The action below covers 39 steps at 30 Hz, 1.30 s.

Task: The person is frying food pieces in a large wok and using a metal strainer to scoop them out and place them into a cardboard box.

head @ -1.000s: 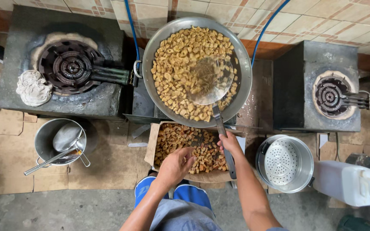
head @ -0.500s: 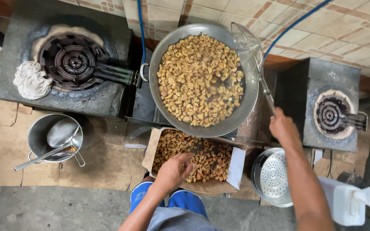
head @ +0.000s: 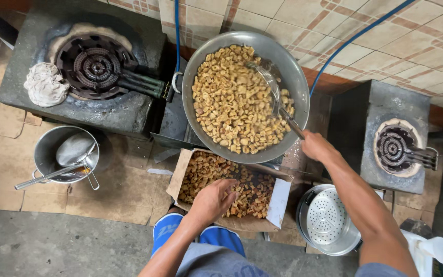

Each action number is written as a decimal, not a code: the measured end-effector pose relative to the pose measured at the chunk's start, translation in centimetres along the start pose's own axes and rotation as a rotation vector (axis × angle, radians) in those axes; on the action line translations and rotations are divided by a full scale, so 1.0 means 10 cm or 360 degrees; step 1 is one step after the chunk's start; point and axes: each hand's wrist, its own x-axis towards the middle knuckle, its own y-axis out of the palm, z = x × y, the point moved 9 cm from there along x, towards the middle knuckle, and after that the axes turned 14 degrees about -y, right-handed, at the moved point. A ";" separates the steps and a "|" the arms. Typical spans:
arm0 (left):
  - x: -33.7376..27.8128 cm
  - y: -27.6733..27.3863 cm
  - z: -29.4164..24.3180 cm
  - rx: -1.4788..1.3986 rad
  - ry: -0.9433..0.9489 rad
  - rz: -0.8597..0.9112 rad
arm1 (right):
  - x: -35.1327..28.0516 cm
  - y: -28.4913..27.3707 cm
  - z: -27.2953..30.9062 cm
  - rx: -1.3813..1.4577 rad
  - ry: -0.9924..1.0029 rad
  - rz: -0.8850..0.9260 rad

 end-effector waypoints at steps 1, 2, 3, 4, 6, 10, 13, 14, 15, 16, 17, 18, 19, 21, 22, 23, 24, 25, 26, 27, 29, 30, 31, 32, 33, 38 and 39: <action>-0.01 0.02 -0.01 -0.0021 -0.0021 0.0006 | -0.18 -0.01 0.00 -0.0006 -0.0041 -0.0042; -0.02 0.05 -0.02 -0.0041 -0.0038 0.0011 | -0.38 -0.03 0.00 -0.0013 -0.0084 -0.0088; -0.03 0.08 -0.03 -0.0061 -0.0056 0.0015 | -0.55 -0.03 0.01 -0.0021 -0.0126 -0.0134; -0.04 0.09 -0.05 -0.0059 -0.0045 0.0001 | -0.72 -0.01 -0.01 0.0011 -0.0073 -0.0155; -0.07 0.12 -0.08 -0.0055 -0.0022 -0.0022 | -1.11 0.07 -0.06 0.0075 0.0036 -0.0197; -0.11 0.17 -0.07 -0.0057 -0.0033 -0.0006 | -1.53 0.21 -0.01 0.0334 0.0054 -0.0328; -0.10 0.19 -0.04 -0.0034 -0.0058 0.0012 | -1.68 0.57 -0.09 0.0929 0.0414 -0.0151; -0.09 0.19 -0.04 -0.0022 -0.0065 0.0021 | -1.64 0.68 -0.07 0.1093 0.0414 -0.0128; -0.08 0.20 -0.04 -0.0011 -0.0072 0.0031 | -1.56 0.81 -0.06 0.1257 0.0413 -0.0104; -0.06 0.20 -0.04 -0.0015 -0.0069 0.0030 | -1.39 0.92 -0.08 0.1299 0.0405 -0.0083; -0.04 0.19 -0.05 -0.0020 -0.0066 0.0030 | -1.20 1.05 -0.10 0.1341 0.0397 -0.0062; -0.03 0.18 -0.05 -0.0024 -0.0070 0.0036 | -1.02 1.21 -0.11 0.1386 0.0394 -0.0033; -0.02 0.16 -0.05 -0.0028 -0.0084 0.0041 | -0.79 1.30 -0.17 0.1334 0.0402 -0.0047; -0.01 0.13 -0.05 -0.0036 -0.0107 0.0063 | -0.39 1.42 -0.28 0.1286 0.0435 -0.0098; 0.01 0.10 -0.05 -0.0026 -0.0094 0.0060 | -0.20 1.43 -0.34 0.1284 0.0455 -0.0139; 0.03 0.07 -0.05 -0.0016 -0.0080 0.0058 | -0.02 1.41 -0.36 0.1066 0.0440 -0.0129; 0.02 0.05 -0.04 -0.0012 -0.0074 0.0060 | 0.09 1.37 -0.37 0.0845 0.0427 -0.0110; 0.01 0.03 -0.02 0.0015 -0.0089 0.0055 | 0.19 1.20 -0.31 0.0645 0.0270 -0.0233; 0.02 0.00 0.01 0.0039 -0.0097 0.0044 | 0.28 0.99 -0.23 0.0437 0.0110 -0.0359; 0.03 -0.02 0.03 0.0062 -0.0106 0.0033 | 0.30 0.80 -0.10 0.0229 -0.0051 -0.0482; 0.03 -0.08 0.03 0.0007 -0.0103 0.0028 | 0.12 0.54 -0.05 0.0197 0.0149 -0.0315; 0.02 -0.10 0.05 -0.0018 -0.0100 0.0034 | -0.08 0.36 -0.02 0.0185 0.0259 -0.0232; 0.01 -0.12 0.07 -0.0022 -0.0099 0.0035 | -0.26 0.10 0.08 0.0104 0.0274 -0.0238; 0.01 -0.13 0.08 -0.0034 -0.0105 0.0028 | -0.41 -0.18 0.20 0.0018 0.0280 -0.0237; 0.02 -0.14 0.09 -0.0045 -0.0111 0.0021 | -0.51 -0.45 0.27 -0.0083 0.0332 -0.0191; 0.01 -0.12 0.16 -0.0079 -0.0102 0.0033 | -0.16 -1.43 0.62 -0.0456 0.0191 -0.0213; 0.00 -0.12 0.15 -0.0076 -0.0088 0.0033 | 0.03 -1.54 0.67 -0.0581 0.0100 -0.0259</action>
